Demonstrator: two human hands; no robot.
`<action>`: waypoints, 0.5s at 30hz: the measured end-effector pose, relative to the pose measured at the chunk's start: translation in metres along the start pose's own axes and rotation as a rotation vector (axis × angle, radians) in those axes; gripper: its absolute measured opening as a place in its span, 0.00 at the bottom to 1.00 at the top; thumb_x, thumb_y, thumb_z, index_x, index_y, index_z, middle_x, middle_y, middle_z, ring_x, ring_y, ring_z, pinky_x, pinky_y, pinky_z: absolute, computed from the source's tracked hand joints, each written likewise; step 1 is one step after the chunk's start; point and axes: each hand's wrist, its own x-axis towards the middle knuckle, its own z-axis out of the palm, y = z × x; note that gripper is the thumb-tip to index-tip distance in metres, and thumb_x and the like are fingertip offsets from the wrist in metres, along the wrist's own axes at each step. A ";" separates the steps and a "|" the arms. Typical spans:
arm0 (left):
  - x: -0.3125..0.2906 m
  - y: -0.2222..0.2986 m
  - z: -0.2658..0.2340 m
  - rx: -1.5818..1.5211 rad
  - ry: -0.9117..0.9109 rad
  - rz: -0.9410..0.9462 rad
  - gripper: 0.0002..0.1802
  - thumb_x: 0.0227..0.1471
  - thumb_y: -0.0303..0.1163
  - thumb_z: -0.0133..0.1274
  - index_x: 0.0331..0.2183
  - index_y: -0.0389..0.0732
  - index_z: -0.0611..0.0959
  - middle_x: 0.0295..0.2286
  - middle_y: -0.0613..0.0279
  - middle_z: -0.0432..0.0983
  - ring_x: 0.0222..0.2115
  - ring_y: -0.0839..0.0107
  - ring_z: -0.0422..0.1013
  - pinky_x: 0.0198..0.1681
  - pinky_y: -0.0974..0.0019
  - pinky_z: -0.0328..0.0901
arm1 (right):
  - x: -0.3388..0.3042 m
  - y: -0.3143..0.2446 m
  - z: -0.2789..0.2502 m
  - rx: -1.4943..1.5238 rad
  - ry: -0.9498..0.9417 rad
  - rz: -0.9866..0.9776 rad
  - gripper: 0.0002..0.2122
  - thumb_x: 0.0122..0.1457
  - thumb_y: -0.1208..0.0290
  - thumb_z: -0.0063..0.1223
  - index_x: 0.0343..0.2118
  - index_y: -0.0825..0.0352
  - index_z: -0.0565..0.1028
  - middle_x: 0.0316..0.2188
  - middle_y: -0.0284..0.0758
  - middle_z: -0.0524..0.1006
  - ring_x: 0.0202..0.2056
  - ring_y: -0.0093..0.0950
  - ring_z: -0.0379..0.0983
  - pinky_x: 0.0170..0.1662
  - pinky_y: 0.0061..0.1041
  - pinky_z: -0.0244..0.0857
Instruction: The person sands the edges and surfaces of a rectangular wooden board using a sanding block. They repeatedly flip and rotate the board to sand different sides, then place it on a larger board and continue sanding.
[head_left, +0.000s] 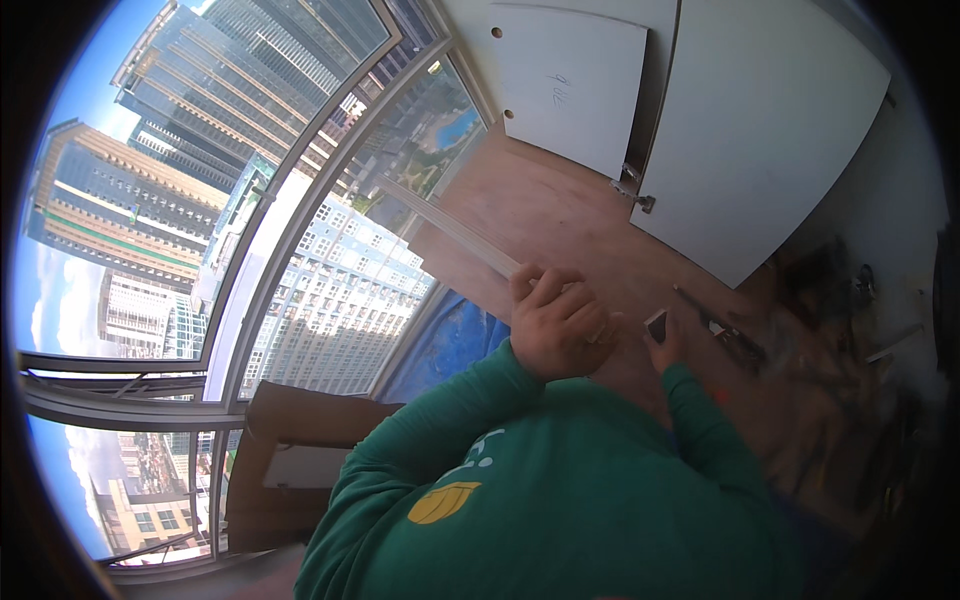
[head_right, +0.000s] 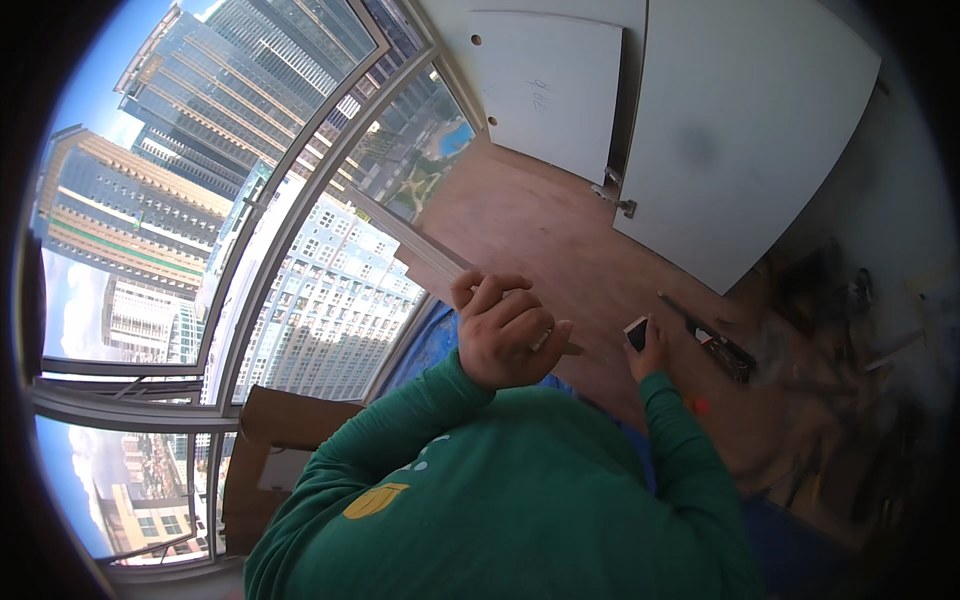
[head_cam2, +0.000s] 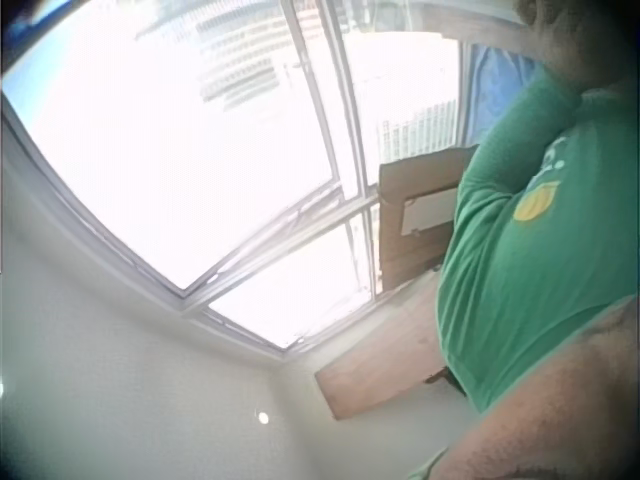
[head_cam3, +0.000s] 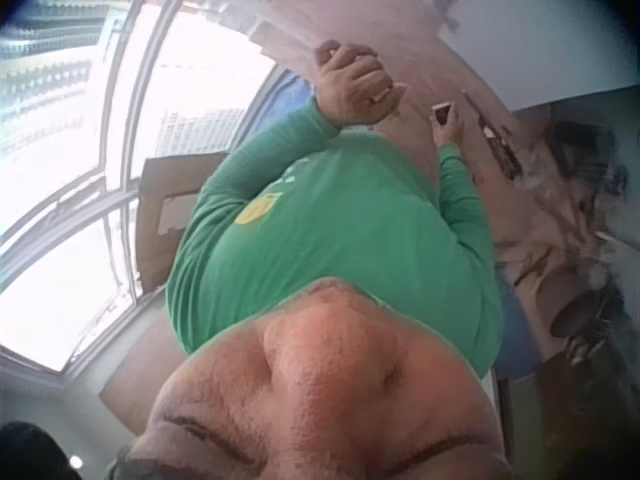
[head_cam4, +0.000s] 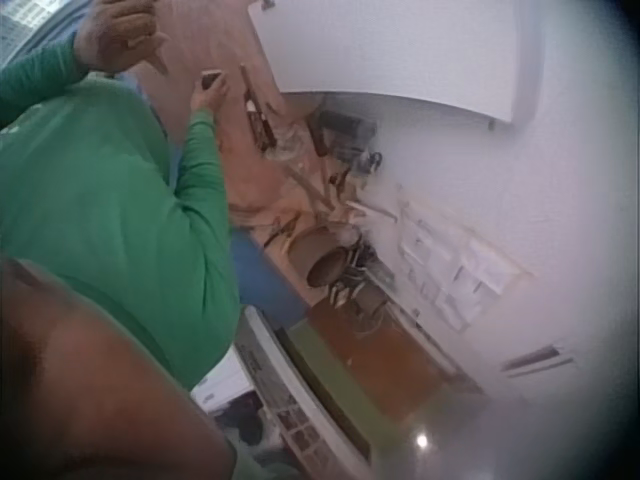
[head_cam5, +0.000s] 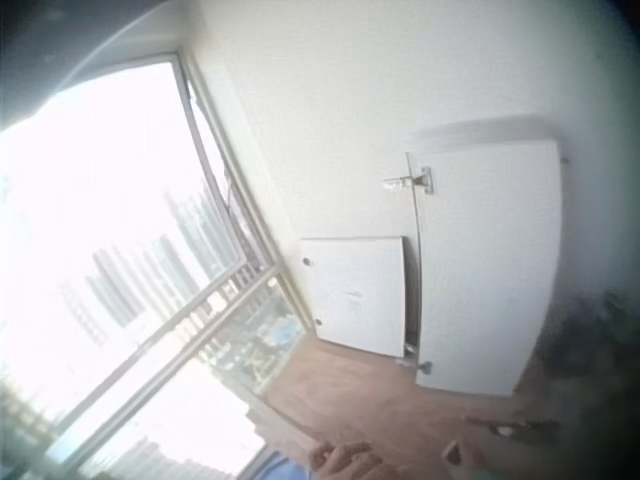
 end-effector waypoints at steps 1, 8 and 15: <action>-0.003 -0.004 -0.008 0.004 0.010 -0.006 0.13 0.40 0.35 0.69 0.18 0.49 0.78 0.29 0.70 0.79 0.45 0.63 0.75 0.50 0.54 0.57 | -0.005 -0.001 -0.002 0.038 0.035 -0.021 0.45 0.56 0.66 0.70 0.74 0.61 0.54 0.59 0.50 0.69 0.59 0.52 0.68 0.61 0.47 0.66; -0.051 -0.029 -0.065 0.238 0.245 -0.271 0.41 0.64 0.55 0.56 0.66 0.38 0.67 0.68 0.39 0.52 0.71 0.41 0.50 0.72 0.38 0.49 | -0.025 0.001 0.000 0.229 0.155 -0.087 0.47 0.52 0.72 0.71 0.74 0.62 0.56 0.55 0.49 0.70 0.56 0.50 0.69 0.59 0.45 0.66; -0.081 -0.042 -0.105 -0.164 0.527 -0.886 0.54 0.69 0.65 0.41 0.70 0.26 0.51 0.61 0.41 0.63 0.62 0.56 0.62 0.65 0.57 0.59 | -0.028 -0.007 -0.013 0.218 0.028 -0.082 0.45 0.54 0.71 0.70 0.73 0.65 0.56 0.58 0.49 0.69 0.58 0.48 0.69 0.60 0.44 0.66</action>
